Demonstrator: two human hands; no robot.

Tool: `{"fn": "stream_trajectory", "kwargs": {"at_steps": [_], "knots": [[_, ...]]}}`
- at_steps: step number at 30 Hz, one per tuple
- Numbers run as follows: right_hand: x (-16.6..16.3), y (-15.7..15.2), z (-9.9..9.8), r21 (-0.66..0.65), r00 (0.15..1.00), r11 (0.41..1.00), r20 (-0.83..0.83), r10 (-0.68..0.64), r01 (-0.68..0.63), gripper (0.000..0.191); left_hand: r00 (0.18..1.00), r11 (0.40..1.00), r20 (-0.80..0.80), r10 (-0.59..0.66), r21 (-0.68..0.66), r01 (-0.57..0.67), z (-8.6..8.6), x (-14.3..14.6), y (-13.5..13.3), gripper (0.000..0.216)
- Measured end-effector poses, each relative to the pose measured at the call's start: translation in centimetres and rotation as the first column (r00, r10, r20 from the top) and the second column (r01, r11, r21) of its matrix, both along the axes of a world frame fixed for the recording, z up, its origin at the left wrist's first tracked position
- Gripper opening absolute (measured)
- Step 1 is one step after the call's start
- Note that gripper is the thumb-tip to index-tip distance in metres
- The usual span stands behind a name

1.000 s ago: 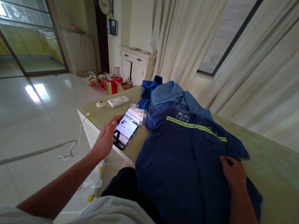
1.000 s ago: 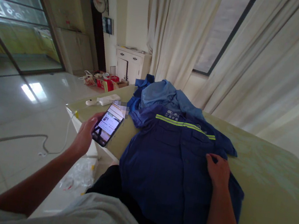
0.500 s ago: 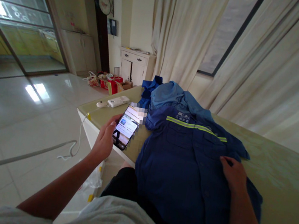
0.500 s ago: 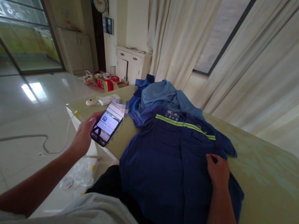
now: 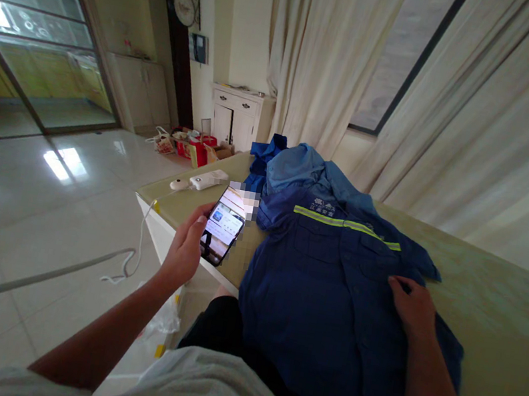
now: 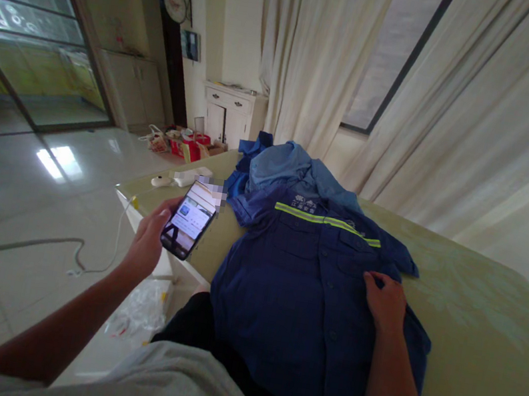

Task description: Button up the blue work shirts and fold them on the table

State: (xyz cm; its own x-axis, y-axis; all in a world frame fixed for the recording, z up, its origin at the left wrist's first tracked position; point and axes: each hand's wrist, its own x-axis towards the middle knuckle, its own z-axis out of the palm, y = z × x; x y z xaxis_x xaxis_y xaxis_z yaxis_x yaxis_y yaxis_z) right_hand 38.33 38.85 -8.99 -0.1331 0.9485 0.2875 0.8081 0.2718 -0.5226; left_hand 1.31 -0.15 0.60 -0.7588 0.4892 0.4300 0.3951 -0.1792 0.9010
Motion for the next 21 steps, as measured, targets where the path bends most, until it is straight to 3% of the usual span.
{"fn": "stream_trajectory", "kwargs": {"at_steps": [9,21], "knots": [[-0.07,0.04,0.18,-0.028,1.0,1.0,-0.009,0.009,-0.009,0.05,0.993,0.998,-0.116,-0.021,-0.054,0.014,-0.49,-0.38,-0.03,0.046],[-0.19,-0.33,0.42,0.013,1.0,1.0,-0.008,0.014,-0.014,0.041,0.995,0.997,-0.099,-0.021,-0.072,0.014,-0.01,0.09,0.07,0.049]]}}
